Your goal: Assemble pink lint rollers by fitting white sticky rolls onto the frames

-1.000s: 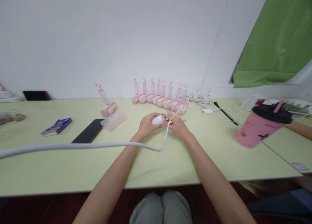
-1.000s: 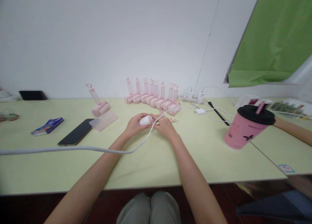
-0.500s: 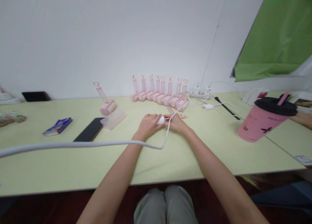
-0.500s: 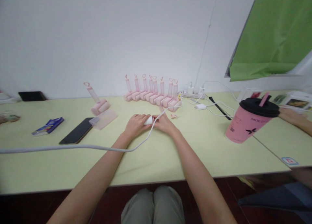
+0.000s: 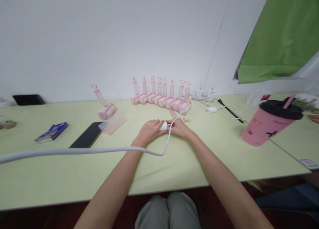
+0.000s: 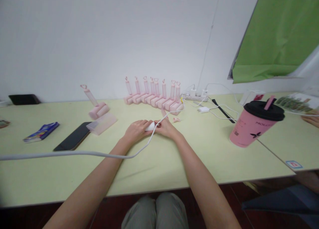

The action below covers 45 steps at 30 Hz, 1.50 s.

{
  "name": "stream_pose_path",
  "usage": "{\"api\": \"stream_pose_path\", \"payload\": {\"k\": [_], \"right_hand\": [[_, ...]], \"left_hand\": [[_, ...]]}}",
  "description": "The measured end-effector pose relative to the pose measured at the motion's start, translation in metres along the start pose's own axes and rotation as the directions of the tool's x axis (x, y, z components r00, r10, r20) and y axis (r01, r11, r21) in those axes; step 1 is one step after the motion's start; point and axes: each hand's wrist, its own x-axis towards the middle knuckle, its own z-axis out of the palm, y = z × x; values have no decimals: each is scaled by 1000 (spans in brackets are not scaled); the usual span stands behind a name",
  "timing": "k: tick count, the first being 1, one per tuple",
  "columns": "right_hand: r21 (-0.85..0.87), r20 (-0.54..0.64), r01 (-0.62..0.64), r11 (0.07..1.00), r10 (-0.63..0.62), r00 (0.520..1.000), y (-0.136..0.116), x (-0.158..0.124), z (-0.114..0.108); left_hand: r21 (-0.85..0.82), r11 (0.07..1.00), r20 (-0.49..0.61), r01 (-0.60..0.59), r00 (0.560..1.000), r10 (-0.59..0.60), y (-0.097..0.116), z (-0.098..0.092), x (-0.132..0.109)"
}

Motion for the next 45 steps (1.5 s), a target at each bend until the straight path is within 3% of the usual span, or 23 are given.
{"api": "stream_pose_path", "payload": {"k": [7,13,17,21,26,31,37,41,45], "right_hand": [[-175,-222,-71,982,31,975,-4,-1,14],[-204,-225,-105,973,57,973,-10,-4,11],[-281,-224,-30,959,-35,974,-15,-8,9],[-516,-176,38,856,-149,973,-27,-11,5],[-706,-132,66,706,-222,966,-39,-13,-2],[-610,-150,89,787,-225,963,-42,-11,-1],[-434,-260,19,901,-146,954,-66,-10,-2],[-369,-299,70,927,-190,935,-78,-10,-5],[-362,-365,76,929,-217,905,-75,-10,-6]], "left_hand": [[82,993,-21,86,996,-84,-1,4,-3],[103,994,-10,-38,999,40,-7,-2,-6],[114,994,-41,-1,999,6,-8,-6,-8],[30,998,-61,47,997,-45,-9,-4,-9],[-147,989,-88,-10,996,-4,-10,2,-7],[-282,958,-132,-48,991,10,-10,5,-9],[-503,864,-184,28,973,-139,-1,-2,-8],[-594,801,-186,73,956,-226,9,-10,-3],[-653,753,-151,80,961,-234,14,-16,1]]}}
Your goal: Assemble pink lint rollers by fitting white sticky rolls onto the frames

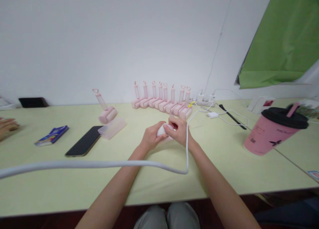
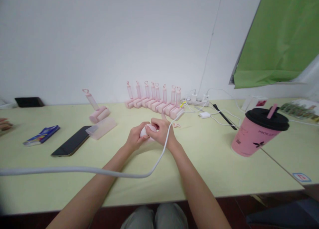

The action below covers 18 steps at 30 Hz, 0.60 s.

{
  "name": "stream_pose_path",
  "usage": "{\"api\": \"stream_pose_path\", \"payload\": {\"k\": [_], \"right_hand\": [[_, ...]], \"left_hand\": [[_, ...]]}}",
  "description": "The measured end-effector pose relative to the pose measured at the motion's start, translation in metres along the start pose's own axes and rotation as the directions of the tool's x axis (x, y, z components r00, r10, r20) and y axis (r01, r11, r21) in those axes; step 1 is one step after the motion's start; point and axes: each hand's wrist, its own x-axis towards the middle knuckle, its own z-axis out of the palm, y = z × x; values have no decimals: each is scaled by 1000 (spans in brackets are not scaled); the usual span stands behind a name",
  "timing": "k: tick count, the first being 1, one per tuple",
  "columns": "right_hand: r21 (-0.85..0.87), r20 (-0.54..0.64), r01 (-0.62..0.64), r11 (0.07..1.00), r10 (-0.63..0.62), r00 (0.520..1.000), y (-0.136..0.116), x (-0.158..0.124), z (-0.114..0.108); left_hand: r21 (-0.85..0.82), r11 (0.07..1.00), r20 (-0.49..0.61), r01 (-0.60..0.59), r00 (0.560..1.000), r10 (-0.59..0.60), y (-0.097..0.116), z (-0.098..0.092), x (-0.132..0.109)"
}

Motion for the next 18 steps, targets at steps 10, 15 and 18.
{"api": "stream_pose_path", "payload": {"k": [10,15,18], "right_hand": [[-33,-33,-23,999,22,999,7,-2,-1],[19,-23,-57,998,58,998,22,-5,8],[45,-3,-69,997,70,998,28,-7,16]], "left_hand": [[-160,983,138,95,988,-73,14,-1,7],[-364,908,309,208,947,-93,5,-1,14],[-423,846,415,325,899,-137,-3,-2,13]]}}
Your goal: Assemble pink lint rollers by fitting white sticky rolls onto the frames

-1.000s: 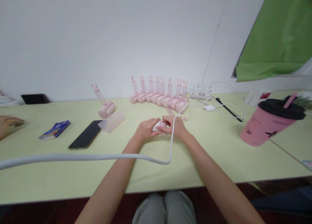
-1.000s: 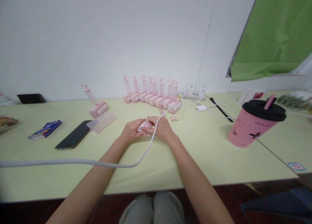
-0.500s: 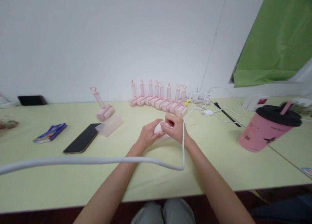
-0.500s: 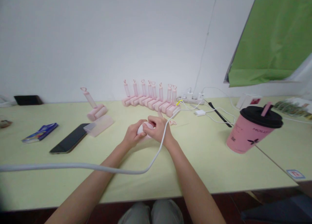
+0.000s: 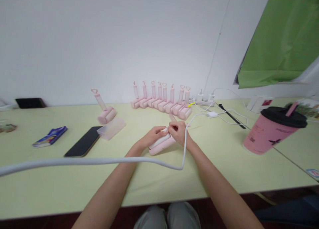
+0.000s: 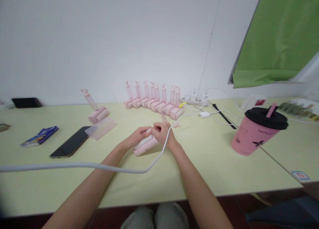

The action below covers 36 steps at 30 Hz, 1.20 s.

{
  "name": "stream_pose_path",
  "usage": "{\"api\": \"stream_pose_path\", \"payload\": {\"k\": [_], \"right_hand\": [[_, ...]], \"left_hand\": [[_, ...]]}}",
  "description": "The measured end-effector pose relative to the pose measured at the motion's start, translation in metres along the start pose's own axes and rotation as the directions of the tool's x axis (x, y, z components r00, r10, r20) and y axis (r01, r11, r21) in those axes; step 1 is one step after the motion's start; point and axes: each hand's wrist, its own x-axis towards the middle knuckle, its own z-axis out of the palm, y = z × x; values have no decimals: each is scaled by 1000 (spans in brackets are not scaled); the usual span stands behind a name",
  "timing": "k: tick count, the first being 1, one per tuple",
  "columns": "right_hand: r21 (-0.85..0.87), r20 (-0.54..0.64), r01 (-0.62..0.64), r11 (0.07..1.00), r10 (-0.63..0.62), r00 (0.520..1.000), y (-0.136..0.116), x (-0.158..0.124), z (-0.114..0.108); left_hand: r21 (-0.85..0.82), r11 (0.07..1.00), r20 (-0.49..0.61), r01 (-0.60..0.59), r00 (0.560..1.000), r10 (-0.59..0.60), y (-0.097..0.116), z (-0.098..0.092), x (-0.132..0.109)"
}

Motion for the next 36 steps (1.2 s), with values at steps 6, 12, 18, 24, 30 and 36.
{"api": "stream_pose_path", "payload": {"k": [6,12,18,24,30,36], "right_hand": [[12,47,-15,1000,14,999,5,0,6],[-4,176,-39,999,40,984,3,5,-7],[113,420,-297,948,225,879,10,0,-13],[223,380,-378,898,278,883,25,-1,1],[231,394,-328,916,221,892,27,1,4],[164,427,-309,937,215,878,24,-2,2]], "left_hand": [[-16,998,24,64,998,-64,-9,-4,-1],[75,996,-7,51,999,-51,-7,-9,3],[372,924,-136,89,990,-41,-6,-17,-2],[770,614,-351,174,919,179,-7,-24,-11],[882,471,-170,16,943,286,-2,-8,-10],[904,426,-86,-45,956,282,-4,-4,-7]]}}
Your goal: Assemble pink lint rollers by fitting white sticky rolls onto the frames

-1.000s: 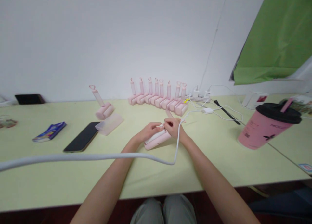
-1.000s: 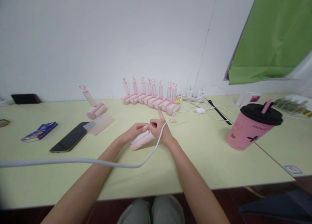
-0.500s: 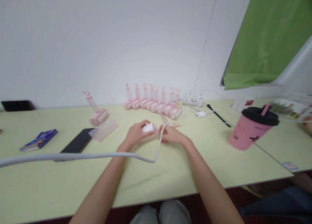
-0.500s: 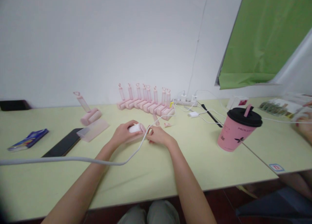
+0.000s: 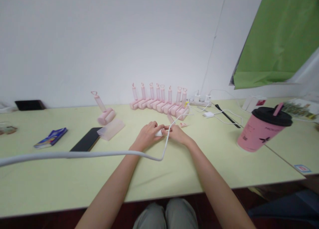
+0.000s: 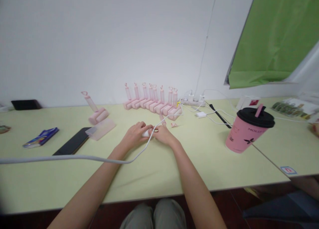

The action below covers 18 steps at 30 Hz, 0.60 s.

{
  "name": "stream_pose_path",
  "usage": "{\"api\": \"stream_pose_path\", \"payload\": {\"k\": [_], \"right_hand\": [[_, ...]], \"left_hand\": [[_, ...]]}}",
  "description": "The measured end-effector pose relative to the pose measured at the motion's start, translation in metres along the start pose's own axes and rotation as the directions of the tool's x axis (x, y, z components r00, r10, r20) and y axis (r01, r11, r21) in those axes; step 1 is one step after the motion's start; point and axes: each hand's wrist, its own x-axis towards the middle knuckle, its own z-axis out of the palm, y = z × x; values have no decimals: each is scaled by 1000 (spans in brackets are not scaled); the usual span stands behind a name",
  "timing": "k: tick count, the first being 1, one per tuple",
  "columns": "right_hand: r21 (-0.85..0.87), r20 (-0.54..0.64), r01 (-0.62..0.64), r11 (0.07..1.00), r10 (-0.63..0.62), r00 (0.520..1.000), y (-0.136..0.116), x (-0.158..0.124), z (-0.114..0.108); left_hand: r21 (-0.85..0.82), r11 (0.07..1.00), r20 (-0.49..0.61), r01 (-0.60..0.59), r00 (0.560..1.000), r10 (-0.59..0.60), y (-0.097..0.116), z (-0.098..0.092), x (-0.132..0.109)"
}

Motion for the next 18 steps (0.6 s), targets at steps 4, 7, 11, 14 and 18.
{"api": "stream_pose_path", "payload": {"k": [4,7,11,14,18], "right_hand": [[29,29,0,1000,-1,1000,4,0,1],[61,73,-1,998,-3,997,9,1,2],[48,127,17,999,-23,992,14,3,-1],[43,139,15,999,-21,990,15,4,-3],[52,119,7,999,-14,993,13,2,-4]], "left_hand": [[23,1000,15,-22,1000,21,-1,3,-1],[19,999,19,-30,999,30,0,5,-3],[14,999,35,-47,998,47,2,8,-4],[21,998,45,-57,997,56,3,9,-4],[46,997,65,-68,996,65,4,10,-4]]}}
